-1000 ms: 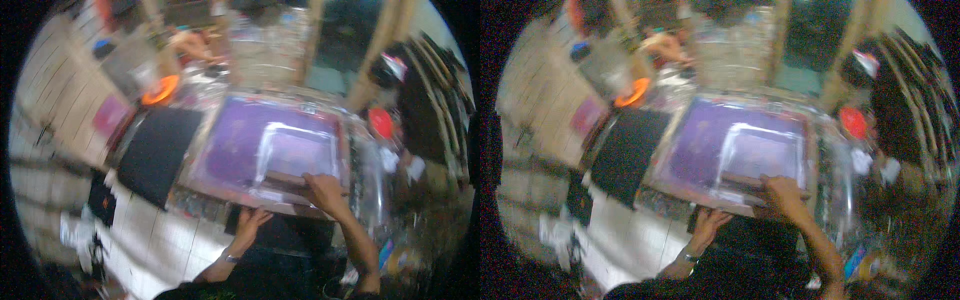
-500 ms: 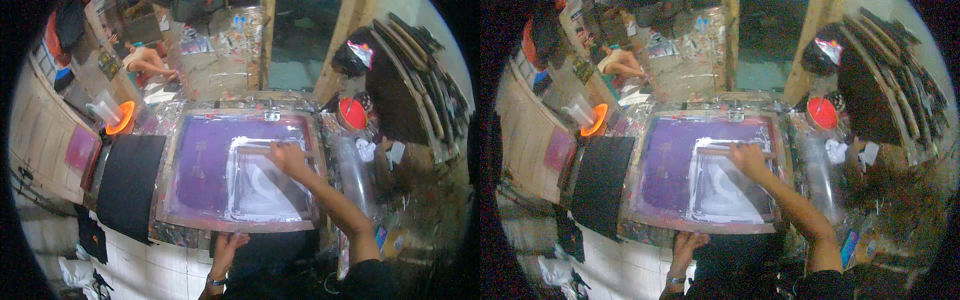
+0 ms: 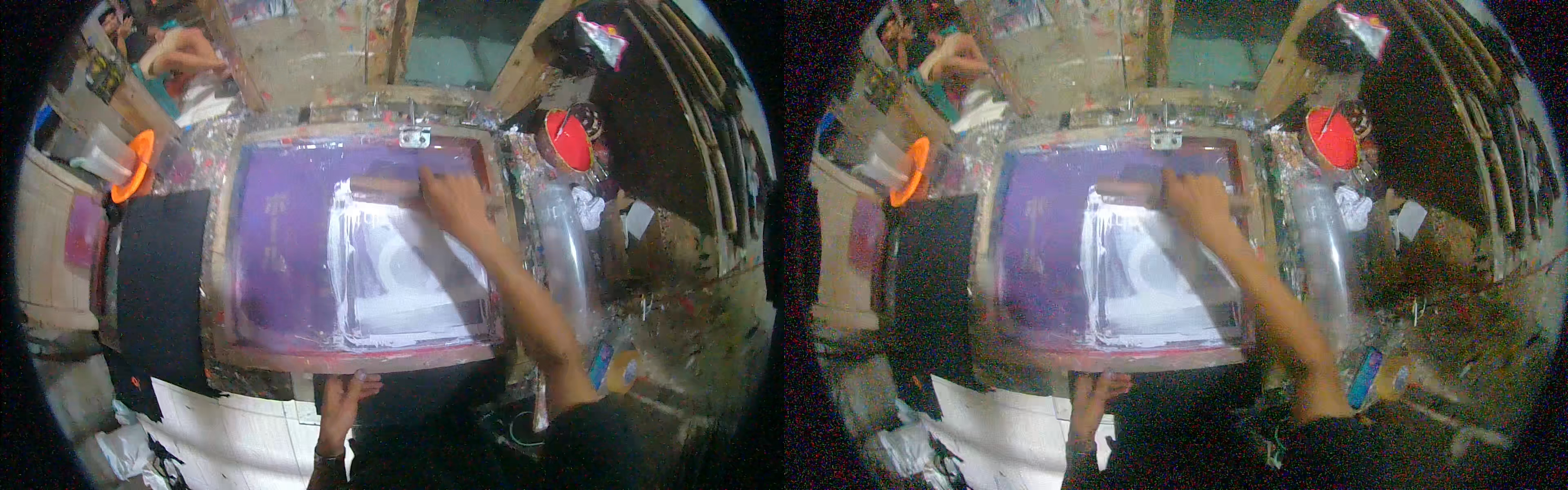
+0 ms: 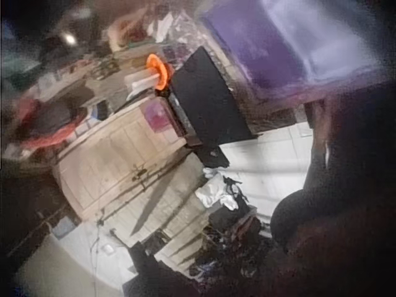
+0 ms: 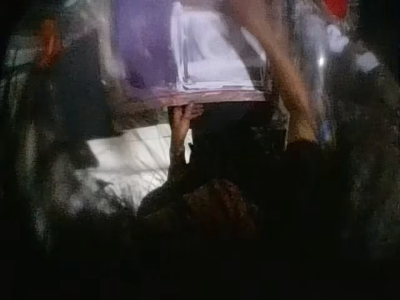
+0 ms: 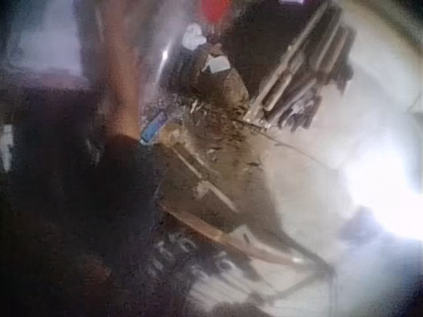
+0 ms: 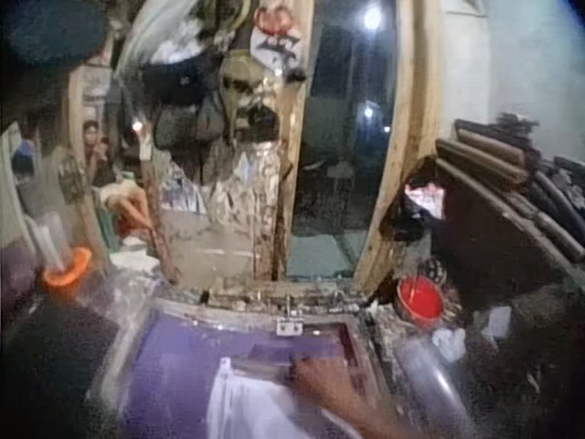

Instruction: The person performs screen printing on black fabric pieces by lowering a screen, spreading white ink across it using a squeegee, and then raising the screen to reveal the printed logo.

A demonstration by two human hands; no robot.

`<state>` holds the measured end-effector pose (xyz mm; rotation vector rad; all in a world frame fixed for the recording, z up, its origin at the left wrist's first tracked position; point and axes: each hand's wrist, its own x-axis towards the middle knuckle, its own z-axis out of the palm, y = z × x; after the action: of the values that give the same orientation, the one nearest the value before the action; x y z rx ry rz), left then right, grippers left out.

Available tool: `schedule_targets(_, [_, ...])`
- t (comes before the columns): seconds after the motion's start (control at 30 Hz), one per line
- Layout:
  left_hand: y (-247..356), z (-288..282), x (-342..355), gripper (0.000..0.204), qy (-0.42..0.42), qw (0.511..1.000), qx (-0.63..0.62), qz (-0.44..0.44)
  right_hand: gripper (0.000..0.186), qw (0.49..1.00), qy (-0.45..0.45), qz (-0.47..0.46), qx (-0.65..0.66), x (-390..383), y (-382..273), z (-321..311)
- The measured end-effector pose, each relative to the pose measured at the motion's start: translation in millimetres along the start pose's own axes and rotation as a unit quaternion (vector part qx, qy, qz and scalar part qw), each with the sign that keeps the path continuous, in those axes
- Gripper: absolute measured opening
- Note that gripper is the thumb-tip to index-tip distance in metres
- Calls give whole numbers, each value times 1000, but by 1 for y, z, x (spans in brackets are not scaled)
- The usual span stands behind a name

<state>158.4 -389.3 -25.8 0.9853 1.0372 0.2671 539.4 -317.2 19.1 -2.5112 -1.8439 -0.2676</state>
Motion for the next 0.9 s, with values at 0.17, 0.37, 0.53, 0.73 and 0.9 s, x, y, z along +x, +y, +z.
schedule_targets(0.17, [-1, -1, 2, 31, -16, 999, -29, -7, 34, 993, 23, 108, -49, -144, -82, -13])
schedule_targets(0.37, [-2, -1, 4, 32, -35, 999, -31, -19, 47, 986, -103, 61, 117, -127, -53, -34])
schedule_targets(0.53, [-7, -1, 5, 36, -53, 998, -38, 13, 45, 995, 66, -30, 65, 2, -6, -9])
schedule_targets(0.73, [-2, -4, 6, 37, -50, 997, -44, -25, 32, 982, 33, -176, 57, -21, -33, 6])
schedule_targets(0.9, [0, -4, 7, 38, -61, 998, -35, -4, 40, 972, 14, -221, 78, -137, -44, -20])
